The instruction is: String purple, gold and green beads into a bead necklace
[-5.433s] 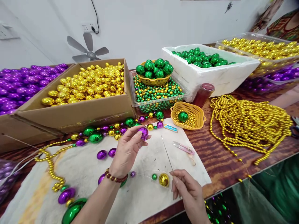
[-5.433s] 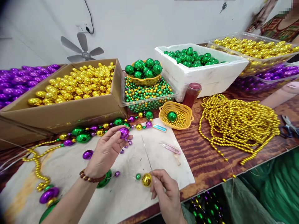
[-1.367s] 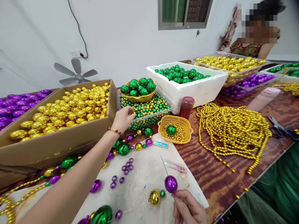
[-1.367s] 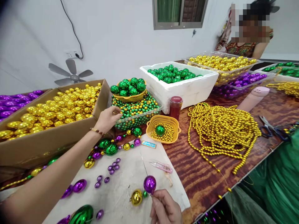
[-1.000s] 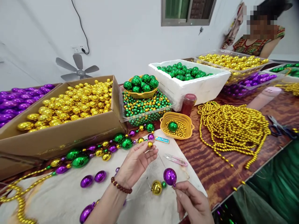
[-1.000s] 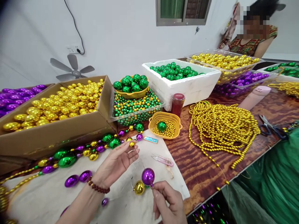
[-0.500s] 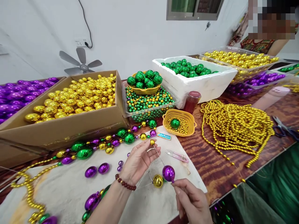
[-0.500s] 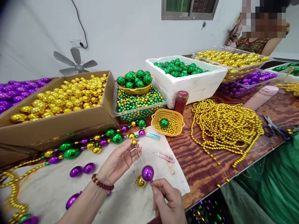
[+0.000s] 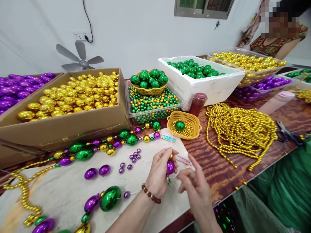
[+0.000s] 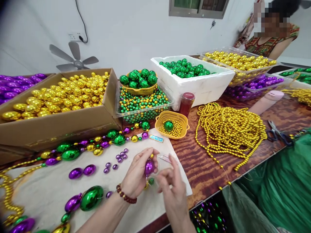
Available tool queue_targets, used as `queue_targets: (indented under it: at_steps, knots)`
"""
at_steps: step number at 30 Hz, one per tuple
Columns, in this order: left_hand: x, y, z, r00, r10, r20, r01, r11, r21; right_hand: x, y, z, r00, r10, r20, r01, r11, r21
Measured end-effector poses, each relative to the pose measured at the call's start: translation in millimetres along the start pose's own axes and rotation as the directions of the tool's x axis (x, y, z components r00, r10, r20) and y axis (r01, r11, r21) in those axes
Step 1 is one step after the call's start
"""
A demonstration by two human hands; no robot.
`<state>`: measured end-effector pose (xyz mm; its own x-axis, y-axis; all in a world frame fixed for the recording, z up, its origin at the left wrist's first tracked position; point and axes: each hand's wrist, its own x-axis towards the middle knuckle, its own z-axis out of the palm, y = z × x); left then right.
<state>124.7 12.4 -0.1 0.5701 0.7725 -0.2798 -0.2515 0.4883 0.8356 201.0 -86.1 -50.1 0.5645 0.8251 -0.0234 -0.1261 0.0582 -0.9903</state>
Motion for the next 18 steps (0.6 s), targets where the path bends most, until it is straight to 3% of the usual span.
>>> queue_targets:
  at_steps: [3,6,9,11,15,18]
  knots:
    - [2.0,-2.2,5.2,0.983,-0.016,0.185,-0.057,0.922,0.382,13.4,-4.9,-18.3,0.999,0.006,-0.042,-0.004,0.999,0.047]
    - [-1.0,-1.7,7.5,0.935,-0.037,0.353,-0.19,0.788,0.586,26.2,-12.2,-32.5,0.999,0.052,-0.01,-0.049,0.972,0.229]
    - [-1.2,1.6,4.8,0.906,-0.112,0.409,-0.203,0.733,0.65,34.7,-18.0,-42.1,0.977,0.098,-0.189,-0.002,0.894,0.449]
    - [2.3,5.5,1.2,0.888,-0.181,0.422,-0.16,0.741,0.653,36.5,-19.0,-43.4,0.966,0.109,-0.234,0.031,0.852,0.522]
    - [12.6,14.5,-4.2,0.86,-0.244,0.448,-0.091,0.79,0.606,30.6,-16.1,-30.1,0.993,0.118,0.008,-0.107,0.862,0.495]
    - [17.1,20.3,-8.0,0.828,-0.289,0.48,-0.082,0.786,0.613,28.0,-19.4,-24.4,0.996,0.084,0.029,-0.087,0.869,0.488]
